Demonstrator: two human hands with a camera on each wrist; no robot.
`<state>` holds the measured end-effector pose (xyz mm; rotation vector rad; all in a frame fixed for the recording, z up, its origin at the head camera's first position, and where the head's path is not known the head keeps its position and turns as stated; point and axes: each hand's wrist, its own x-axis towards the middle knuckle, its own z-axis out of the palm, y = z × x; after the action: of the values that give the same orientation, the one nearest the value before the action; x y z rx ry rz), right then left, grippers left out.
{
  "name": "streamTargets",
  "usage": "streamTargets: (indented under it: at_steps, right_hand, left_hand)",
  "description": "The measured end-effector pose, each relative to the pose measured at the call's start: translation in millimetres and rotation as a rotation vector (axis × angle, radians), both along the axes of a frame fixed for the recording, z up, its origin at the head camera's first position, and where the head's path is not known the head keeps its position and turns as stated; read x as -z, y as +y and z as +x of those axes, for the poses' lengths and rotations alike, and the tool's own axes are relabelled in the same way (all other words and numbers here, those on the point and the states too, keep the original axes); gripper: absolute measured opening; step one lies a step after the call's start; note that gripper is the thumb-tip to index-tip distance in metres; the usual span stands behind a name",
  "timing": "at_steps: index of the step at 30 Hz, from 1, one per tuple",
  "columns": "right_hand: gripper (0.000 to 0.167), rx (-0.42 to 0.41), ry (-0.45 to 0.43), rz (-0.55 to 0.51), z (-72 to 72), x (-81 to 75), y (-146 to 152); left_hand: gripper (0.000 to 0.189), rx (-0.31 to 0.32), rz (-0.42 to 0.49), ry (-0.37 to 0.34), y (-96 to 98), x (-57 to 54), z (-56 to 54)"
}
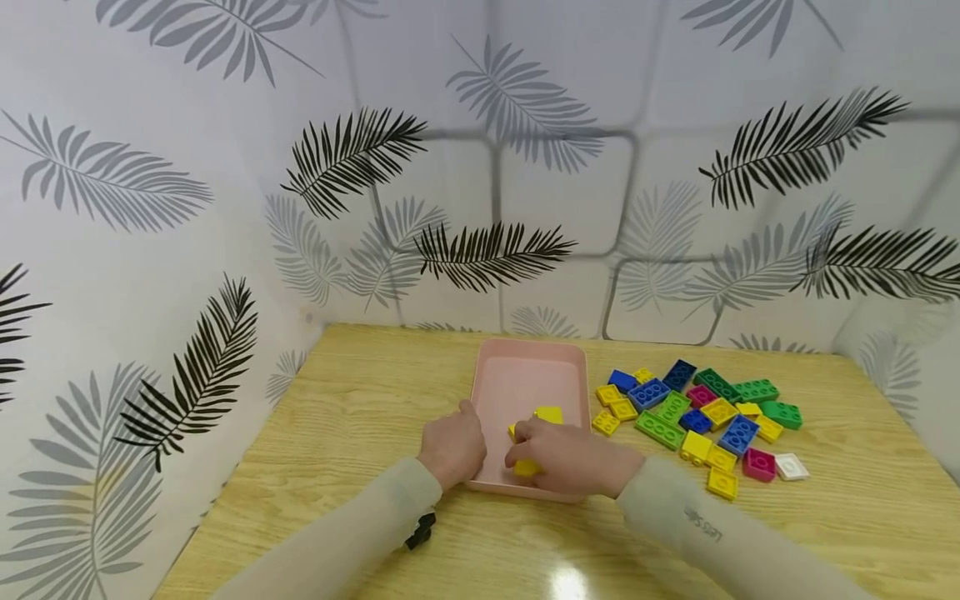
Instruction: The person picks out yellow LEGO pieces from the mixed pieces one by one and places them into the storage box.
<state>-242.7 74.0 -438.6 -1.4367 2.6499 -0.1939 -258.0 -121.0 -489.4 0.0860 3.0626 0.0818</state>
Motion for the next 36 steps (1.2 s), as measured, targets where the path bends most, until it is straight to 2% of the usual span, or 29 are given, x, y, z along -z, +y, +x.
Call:
streamTargets:
  at_steps: [4, 9, 16, 24, 27, 32, 36]
  right_hand:
    - [0.026, 0.012, -0.001, 0.023, 1.0, 1.3, 0]
    - [0.026, 0.023, -0.011, 0.013, 2.9, -1.9, 2]
    - [0.023, 0.005, 0.040, -0.012, 2.1, -3.0, 14]
    - [0.017, 0.036, 0.052, -0.074, 14.6, -12.1, 40]
    - [0.017, 0.084, 0.042, -0.083, 17.9, -13.2, 53]
    - [0.024, 0.231, 0.006, -0.038, 22.9, -11.7, 78]
    - [0.026, 0.288, -0.016, -0.001, 28.4, -9.6, 99]
  left_hand:
    - [0.061, 0.010, -0.004, 0.013, -0.3, -0.6, 0.9]
    - [0.061, 0.007, 0.000, -0.003, 0.4, -2.2, 1.9]
    - [0.060, -0.007, -0.006, -0.006, 0.8, -2.6, 3.0]
    - [0.059, -0.010, -0.006, 0.002, 2.0, -2.5, 3.8]
    - [0.059, -0.014, -0.005, -0.006, 1.6, -2.1, 3.6]
    - [0.059, -0.013, -0.008, -0.009, 1.3, -3.1, 3.6]
    - [0.058, -0.013, 0.006, -0.008, 1.5, -4.2, 4.1]
